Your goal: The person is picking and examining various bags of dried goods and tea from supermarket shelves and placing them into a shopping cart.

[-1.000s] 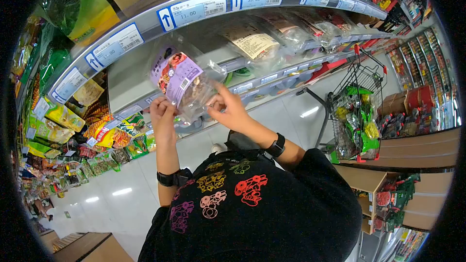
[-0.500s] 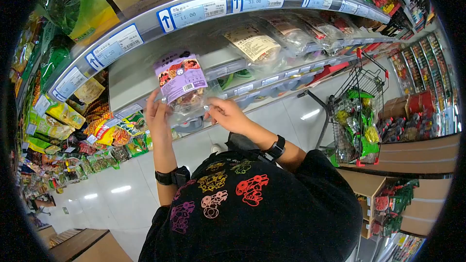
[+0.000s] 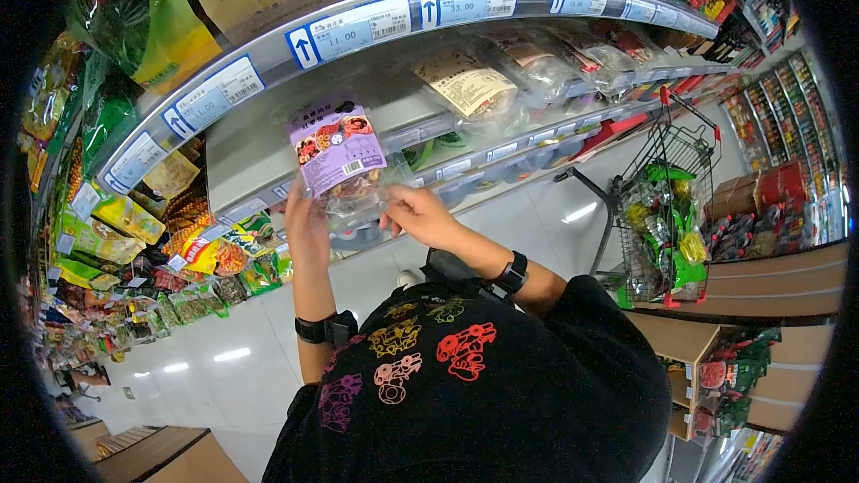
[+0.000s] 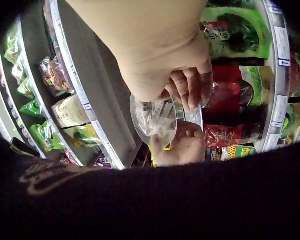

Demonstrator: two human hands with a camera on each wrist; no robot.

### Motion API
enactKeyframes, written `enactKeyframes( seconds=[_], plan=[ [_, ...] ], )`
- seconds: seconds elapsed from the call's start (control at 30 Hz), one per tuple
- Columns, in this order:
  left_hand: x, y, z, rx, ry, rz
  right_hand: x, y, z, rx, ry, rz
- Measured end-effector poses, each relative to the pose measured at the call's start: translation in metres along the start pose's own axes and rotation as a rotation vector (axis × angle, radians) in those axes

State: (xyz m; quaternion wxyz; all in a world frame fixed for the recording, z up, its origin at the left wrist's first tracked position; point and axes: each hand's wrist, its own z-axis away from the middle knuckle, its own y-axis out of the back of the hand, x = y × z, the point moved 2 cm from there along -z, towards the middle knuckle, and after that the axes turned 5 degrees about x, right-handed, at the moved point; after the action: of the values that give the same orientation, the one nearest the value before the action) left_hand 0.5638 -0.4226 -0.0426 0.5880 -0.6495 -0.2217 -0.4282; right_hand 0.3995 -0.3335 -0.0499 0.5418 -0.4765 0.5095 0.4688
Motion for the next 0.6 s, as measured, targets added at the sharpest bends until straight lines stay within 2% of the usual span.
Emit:
enactKeyframes(
  seconds=[0.1, 0.2, 0.37, 0.6],
  plan=[
    [0.000, -0.001, 0.000, -0.002, -0.006, 0.014, 0.001, -0.003, 0.001, 0.013, -0.022, -0.039],
    [0.000, -0.003, 0.001, -0.015, 0.083, 0.220, 0.006, -0.005, 0.002, 0.000, -0.044, -0.066],
    [-0.006, 0.004, 0.004, 0.016, 0.129, 0.247, 0.010, -0.005, 0.003, -0.051, -0.106, -0.079],
    [-0.010, 0.004, 0.011, 0.046, 0.116, 0.214, 0.013, -0.007, 0.005, 0.005, -0.224, -0.156]
  ],
)
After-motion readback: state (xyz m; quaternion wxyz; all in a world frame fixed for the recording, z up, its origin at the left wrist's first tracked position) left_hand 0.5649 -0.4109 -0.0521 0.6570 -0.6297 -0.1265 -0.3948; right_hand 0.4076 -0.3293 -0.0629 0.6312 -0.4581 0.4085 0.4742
